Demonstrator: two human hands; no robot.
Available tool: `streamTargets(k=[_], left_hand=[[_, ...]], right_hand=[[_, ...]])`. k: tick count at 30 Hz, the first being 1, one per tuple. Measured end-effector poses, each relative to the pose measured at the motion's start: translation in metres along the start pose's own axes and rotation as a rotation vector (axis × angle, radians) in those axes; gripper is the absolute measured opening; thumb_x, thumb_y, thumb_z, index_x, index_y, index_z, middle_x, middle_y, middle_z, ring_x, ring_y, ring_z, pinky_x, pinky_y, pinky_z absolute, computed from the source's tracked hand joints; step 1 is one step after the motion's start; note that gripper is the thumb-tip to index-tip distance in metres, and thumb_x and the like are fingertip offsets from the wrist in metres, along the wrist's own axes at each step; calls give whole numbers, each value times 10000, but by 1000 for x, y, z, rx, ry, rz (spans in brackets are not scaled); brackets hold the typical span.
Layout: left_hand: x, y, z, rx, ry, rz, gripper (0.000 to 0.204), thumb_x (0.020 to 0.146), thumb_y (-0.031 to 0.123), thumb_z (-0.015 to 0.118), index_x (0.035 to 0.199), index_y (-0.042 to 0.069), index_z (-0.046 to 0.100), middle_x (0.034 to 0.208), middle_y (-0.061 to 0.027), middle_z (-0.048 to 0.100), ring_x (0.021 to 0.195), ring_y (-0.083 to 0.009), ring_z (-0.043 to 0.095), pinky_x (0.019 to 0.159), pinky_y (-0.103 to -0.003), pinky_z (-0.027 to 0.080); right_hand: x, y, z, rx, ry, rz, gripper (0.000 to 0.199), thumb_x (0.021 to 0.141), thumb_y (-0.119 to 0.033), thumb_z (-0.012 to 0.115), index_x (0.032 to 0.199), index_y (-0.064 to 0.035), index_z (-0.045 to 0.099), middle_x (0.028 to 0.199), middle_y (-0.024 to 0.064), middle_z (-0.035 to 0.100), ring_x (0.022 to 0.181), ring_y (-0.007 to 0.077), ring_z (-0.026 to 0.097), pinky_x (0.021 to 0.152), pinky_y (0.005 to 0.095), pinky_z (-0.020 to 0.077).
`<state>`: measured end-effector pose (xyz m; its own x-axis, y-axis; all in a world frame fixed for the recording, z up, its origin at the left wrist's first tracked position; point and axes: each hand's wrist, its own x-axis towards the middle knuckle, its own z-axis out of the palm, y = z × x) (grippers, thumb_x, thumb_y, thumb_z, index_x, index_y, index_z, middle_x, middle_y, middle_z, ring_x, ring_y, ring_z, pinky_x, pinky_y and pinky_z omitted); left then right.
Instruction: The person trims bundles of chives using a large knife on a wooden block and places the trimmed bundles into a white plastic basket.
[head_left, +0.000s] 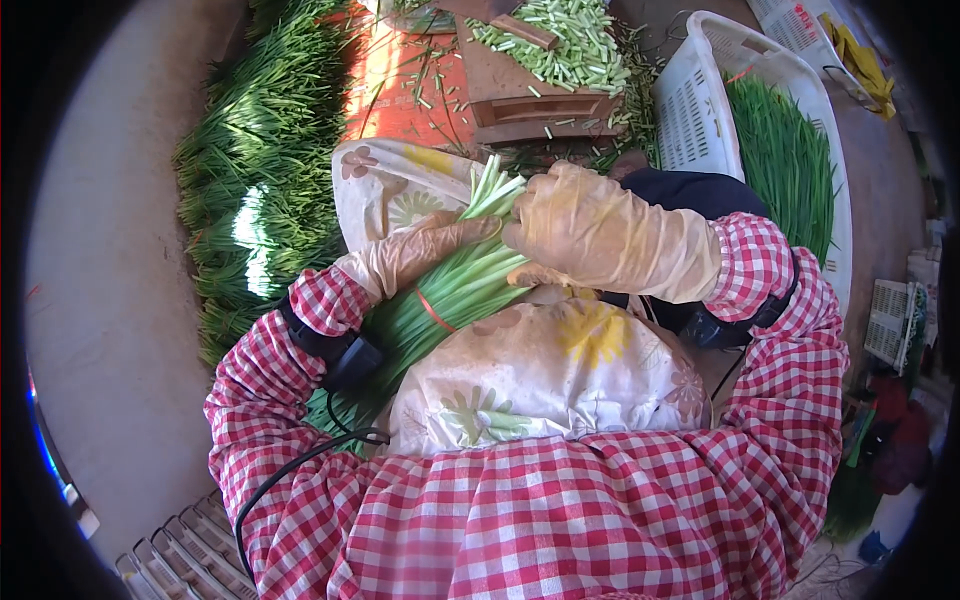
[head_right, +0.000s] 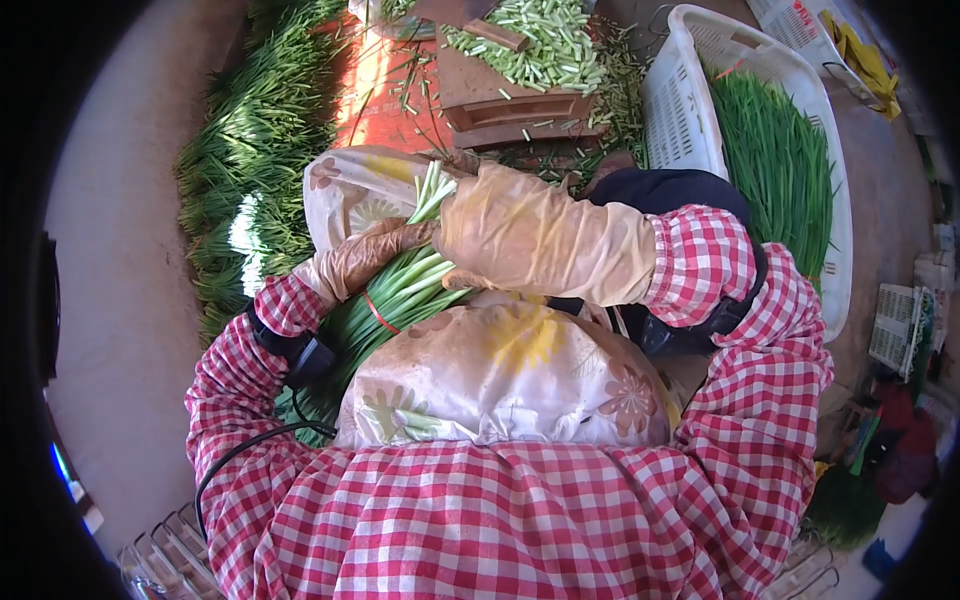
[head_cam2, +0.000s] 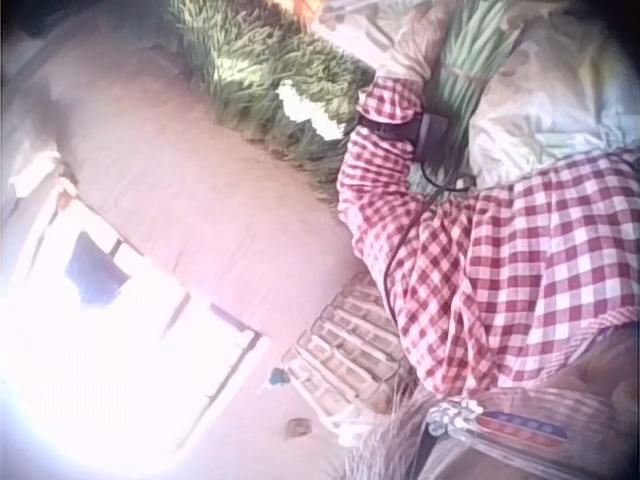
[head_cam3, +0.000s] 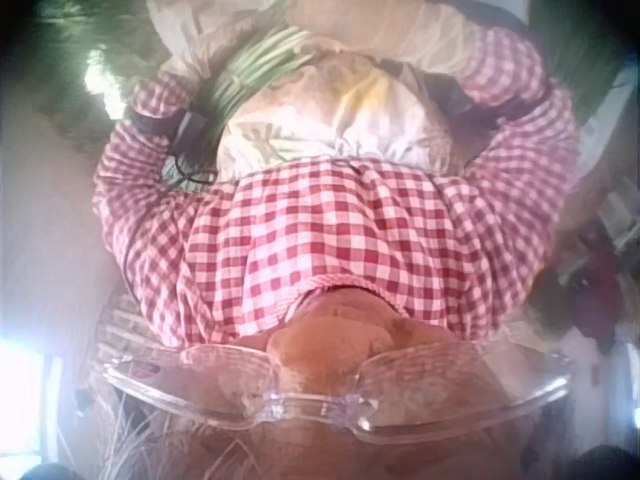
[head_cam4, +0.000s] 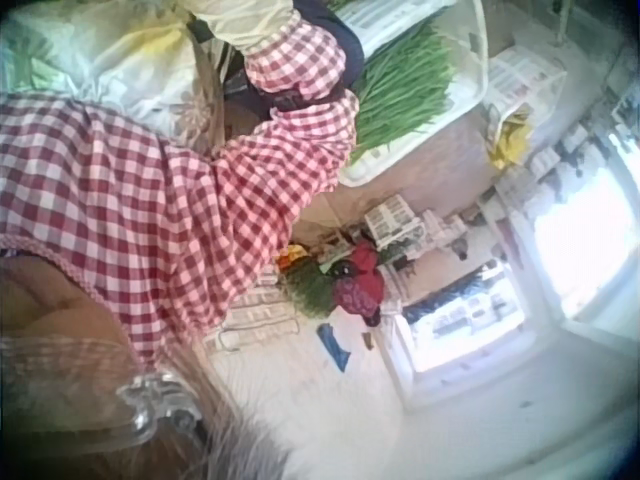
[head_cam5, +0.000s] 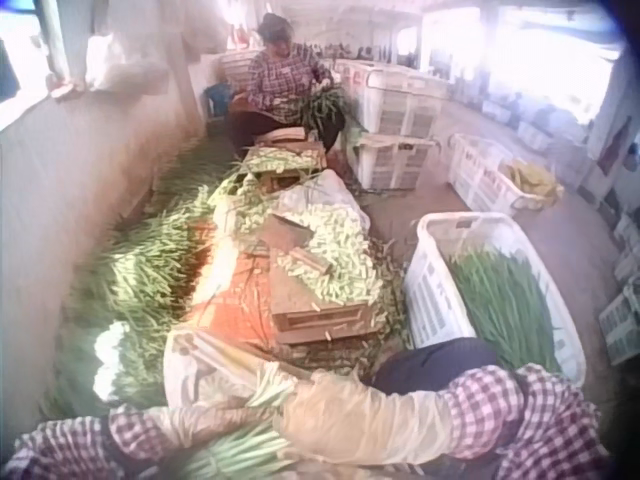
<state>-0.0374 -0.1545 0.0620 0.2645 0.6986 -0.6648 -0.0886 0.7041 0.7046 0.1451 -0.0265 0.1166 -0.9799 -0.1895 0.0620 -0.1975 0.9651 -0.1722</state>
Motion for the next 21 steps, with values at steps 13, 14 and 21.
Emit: streamTargets(k=[13, 14, 21], left_hand=[[-13, -20, 6, 70, 21, 268, 641, 819, 500, 603, 1193, -12, 511, 985, -83, 643, 874, -127, 586, 770, -264, 477], [-11, -20, 1, 149, 10, 179, 654, 790, 491, 646, 1184, -15, 520, 978, -86, 649, 859, -131, 594, 763, -271, 485], [-19, -19, 1, -319, 139, 33, 556, 756, 332, 679, 1179, 2, 530, 972, -101, 650, 808, -170, 638, 749, -292, 512]], right_hand=[[28, 52, 30, 362, 109, -236, 294, 762, -324, 643, 703, -53, 545, 689, 115, 564, 667, 322, 589, 607, 417, 453], [32, 57, 35, 439, 50, -210, 310, 774, -367, 641, 761, -64, 576, 743, 105, 584, 691, 305, 597, 637, 398, 463], [-3, 58, 17, 401, 328, 134, 252, 857, -311, 572, 914, -66, 596, 800, 92, 616, 736, 264, 607, 619, 352, 480]])
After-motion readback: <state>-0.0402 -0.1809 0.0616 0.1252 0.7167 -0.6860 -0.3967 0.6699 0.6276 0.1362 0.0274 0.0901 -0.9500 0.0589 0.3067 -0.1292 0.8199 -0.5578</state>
